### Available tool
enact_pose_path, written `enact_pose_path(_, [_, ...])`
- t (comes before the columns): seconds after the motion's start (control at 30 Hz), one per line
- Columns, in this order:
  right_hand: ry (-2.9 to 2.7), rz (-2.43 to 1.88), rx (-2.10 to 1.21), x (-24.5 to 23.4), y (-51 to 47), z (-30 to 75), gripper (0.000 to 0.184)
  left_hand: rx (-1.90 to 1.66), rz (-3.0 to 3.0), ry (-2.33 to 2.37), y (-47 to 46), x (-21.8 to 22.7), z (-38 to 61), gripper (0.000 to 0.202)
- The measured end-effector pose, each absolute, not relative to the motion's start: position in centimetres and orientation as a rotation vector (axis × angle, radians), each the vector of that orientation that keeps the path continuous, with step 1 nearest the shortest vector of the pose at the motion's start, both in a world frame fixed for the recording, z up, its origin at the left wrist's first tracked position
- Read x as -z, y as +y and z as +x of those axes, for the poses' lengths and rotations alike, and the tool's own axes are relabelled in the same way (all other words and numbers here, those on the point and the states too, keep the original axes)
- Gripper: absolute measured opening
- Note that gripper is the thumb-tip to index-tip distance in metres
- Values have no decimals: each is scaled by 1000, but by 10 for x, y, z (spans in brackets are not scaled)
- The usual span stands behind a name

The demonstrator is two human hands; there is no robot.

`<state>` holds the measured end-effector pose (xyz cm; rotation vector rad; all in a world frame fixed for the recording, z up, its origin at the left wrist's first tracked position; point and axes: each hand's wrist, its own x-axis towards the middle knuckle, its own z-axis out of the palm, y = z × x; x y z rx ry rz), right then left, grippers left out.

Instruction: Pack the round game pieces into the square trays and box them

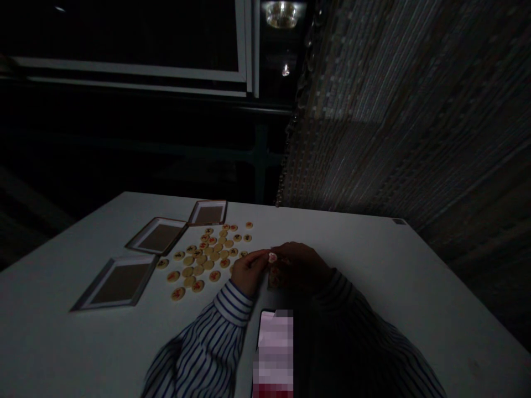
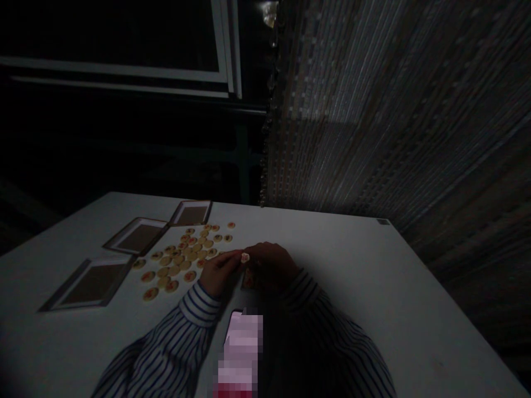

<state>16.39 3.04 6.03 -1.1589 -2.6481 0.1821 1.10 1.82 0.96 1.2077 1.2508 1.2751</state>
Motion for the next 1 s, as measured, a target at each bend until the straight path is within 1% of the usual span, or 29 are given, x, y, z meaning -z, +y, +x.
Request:
enact_pose_path(0.17, [-2636, -1168, -168, -61, 30, 163, 31, -1296, 1177, 1271, 19, -8, 11, 17])
enact_pose_path(0.3, [-2662, -1292, -144, -63, 33, 165, 35, -1332, 1246, 1315, 20, -4, 9, 17])
enact_pose_path(0.43, [-2608, -1372, -89, -60, 37, 171, 33, -1346, 1391, 1404, 21, 2, 7, 20])
enact_pose_path(0.57, [-2614, -1429, -20, -56, 41, 174, 32, -1375, 1648, 1455, 22, 9, 4, 18])
enact_pose_path(0.73, [-2695, -1488, -12, -54, 44, 171, 31, -1291, 1959, 1483, 23, 14, 1, 20])
enact_pose_path(0.9, [-2730, -1545, 47, -47, 46, 168, 28, -1250, 2079, 1495, 24, 15, 0, 22])
enact_pose_path(1.0, [-2723, -1586, 15, -43, 48, 167, 27, -1256, 2110, 1492, 23, 14, 0, 22])
